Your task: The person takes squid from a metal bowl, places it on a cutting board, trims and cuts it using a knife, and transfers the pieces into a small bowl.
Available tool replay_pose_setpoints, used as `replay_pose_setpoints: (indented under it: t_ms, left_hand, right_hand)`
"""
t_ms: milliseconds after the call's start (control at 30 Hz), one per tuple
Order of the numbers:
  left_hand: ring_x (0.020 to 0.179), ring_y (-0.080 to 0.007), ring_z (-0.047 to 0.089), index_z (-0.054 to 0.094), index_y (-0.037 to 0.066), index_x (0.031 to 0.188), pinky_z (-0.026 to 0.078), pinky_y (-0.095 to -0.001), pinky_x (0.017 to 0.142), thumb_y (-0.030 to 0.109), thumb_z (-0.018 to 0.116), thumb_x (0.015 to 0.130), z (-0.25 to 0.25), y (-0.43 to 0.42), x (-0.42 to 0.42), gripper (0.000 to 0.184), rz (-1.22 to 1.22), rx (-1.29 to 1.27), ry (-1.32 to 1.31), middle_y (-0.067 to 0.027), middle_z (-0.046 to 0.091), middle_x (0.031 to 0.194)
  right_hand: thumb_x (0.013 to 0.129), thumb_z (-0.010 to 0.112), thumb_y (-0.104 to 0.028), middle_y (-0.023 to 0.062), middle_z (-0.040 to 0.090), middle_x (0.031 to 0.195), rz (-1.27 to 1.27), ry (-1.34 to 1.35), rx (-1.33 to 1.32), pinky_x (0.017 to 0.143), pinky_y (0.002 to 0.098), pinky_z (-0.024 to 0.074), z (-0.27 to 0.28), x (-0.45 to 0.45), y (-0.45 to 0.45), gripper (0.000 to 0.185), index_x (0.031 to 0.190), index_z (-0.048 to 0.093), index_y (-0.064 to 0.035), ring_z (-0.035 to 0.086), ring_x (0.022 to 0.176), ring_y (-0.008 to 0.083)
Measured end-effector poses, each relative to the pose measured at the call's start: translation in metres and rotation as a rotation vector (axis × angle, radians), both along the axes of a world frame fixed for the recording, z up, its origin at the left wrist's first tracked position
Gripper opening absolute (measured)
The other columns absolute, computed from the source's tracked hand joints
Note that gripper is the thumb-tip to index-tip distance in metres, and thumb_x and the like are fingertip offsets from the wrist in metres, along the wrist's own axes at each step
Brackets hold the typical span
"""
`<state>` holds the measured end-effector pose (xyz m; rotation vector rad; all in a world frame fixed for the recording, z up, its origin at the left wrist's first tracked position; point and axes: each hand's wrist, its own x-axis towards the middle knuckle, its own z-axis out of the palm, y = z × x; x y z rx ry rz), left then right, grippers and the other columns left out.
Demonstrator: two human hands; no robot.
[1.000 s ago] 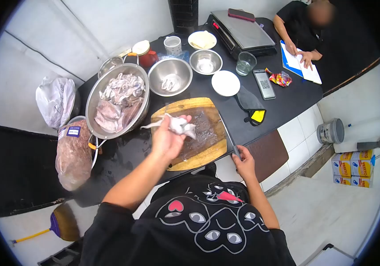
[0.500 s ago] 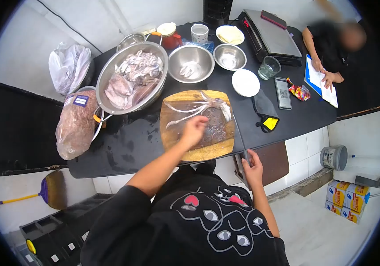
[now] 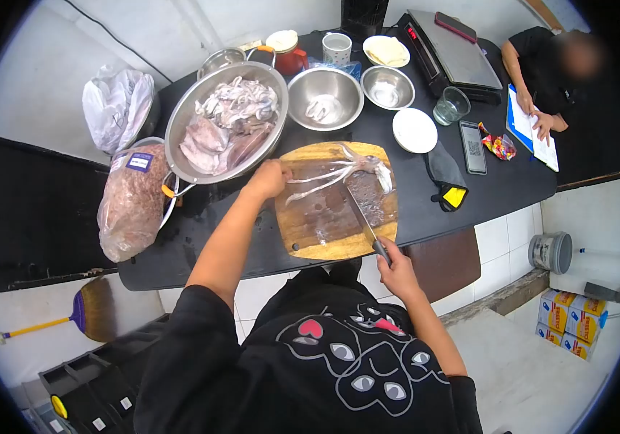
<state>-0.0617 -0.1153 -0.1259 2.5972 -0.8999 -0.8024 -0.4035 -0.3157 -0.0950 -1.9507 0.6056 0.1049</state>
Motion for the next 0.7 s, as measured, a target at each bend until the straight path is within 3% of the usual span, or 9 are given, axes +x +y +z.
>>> replay_pose_setpoints:
  t_ms: [67,100,133,267,367,533,700]
  left_hand:
    - [0.107,-0.0324,0.056,0.067,0.008,0.108,0.044,-0.0445,0.093,0.017,0.072,0.078,-0.004,0.001,-0.006,0.032,-0.048,-0.193,-0.138,-0.0100,0.065,0.105]
    - [0.106,-0.0338,0.056,0.067,0.008,0.108,0.043,-0.0441,0.094,0.017,0.072,0.077,0.000,-0.001,-0.012,0.033,-0.071,-0.291,-0.208,-0.0092,0.066,0.101]
    - [0.106,-0.0334,0.056,0.066,0.009,0.108,0.043,-0.0449,0.092,0.025,0.077,0.074,0.004,-0.003,-0.022,0.039,-0.111,-0.264,-0.313,-0.0091,0.066,0.103]
    - [0.110,-0.0284,0.054,0.067,0.011,0.095,0.041,-0.0425,0.088,0.037,0.084,0.064,0.012,-0.012,-0.034,0.044,-0.132,0.038,-0.127,-0.0087,0.064,0.102]
    - [0.102,-0.0273,0.057,0.067,0.011,0.093,0.039,-0.0418,0.089,0.037,0.084,0.063,0.005,-0.008,-0.049,0.044,-0.051,-0.146,-0.326,-0.0082,0.065,0.095]
    - [0.101,-0.0242,0.055,0.070,0.012,0.086,0.038,-0.0420,0.083,0.026,0.080,0.069,-0.006,-0.011,-0.057,0.024,0.036,-0.176,-0.275,-0.0040,0.064,0.094]
    - [0.098,-0.0238,0.055,0.072,0.013,0.084,0.037,-0.0417,0.083,0.022,0.078,0.069,-0.011,-0.006,-0.067,0.018,0.038,-0.260,-0.418,-0.0031,0.063,0.088]
  right_hand:
    - [0.091,0.054,-0.006,0.0168,0.066,0.086,0.069,-0.034,-0.107,0.065,0.0358,0.0533,0.007,0.013,0.011,0.049,0.139,0.045,-0.0124,0.066,0.066,0.0241]
    - [0.091,0.053,-0.005,0.0196,0.066,0.092,0.080,-0.061,-0.134,0.069,0.0377,0.0526,0.006,0.019,0.016,0.051,0.140,0.043,-0.0131,0.066,0.073,0.0289]
    - [0.091,0.052,-0.004,0.0224,0.065,0.097,0.091,-0.091,-0.163,0.074,0.0396,0.0519,0.004,0.025,0.020,0.053,0.142,0.042,-0.0138,0.066,0.081,0.0337]
    - [0.089,0.051,-0.002,0.0279,0.061,0.111,0.124,-0.113,-0.157,0.084,0.0443,0.0487,0.002,0.040,0.037,0.059,0.144,0.039,-0.0157,0.060,0.101,0.0443]
    - [0.089,0.051,-0.005,0.0258,0.062,0.089,0.182,-0.143,-0.254,0.075,0.0499,0.0469,-0.008,0.044,0.049,0.060,0.146,0.035,-0.0181,0.061,0.083,0.0426]
    - [0.091,0.051,-0.009,0.0242,0.060,0.084,0.207,-0.061,-0.361,0.071,0.0517,0.0481,-0.014,0.046,0.066,0.060,0.147,0.034,-0.0230,0.061,0.077,0.0427]
    - [0.091,0.051,-0.011,0.0228,0.059,0.082,0.212,-0.084,-0.420,0.067,0.0514,0.0489,-0.017,0.048,0.076,0.059,0.146,0.035,-0.0238,0.061,0.073,0.0416]
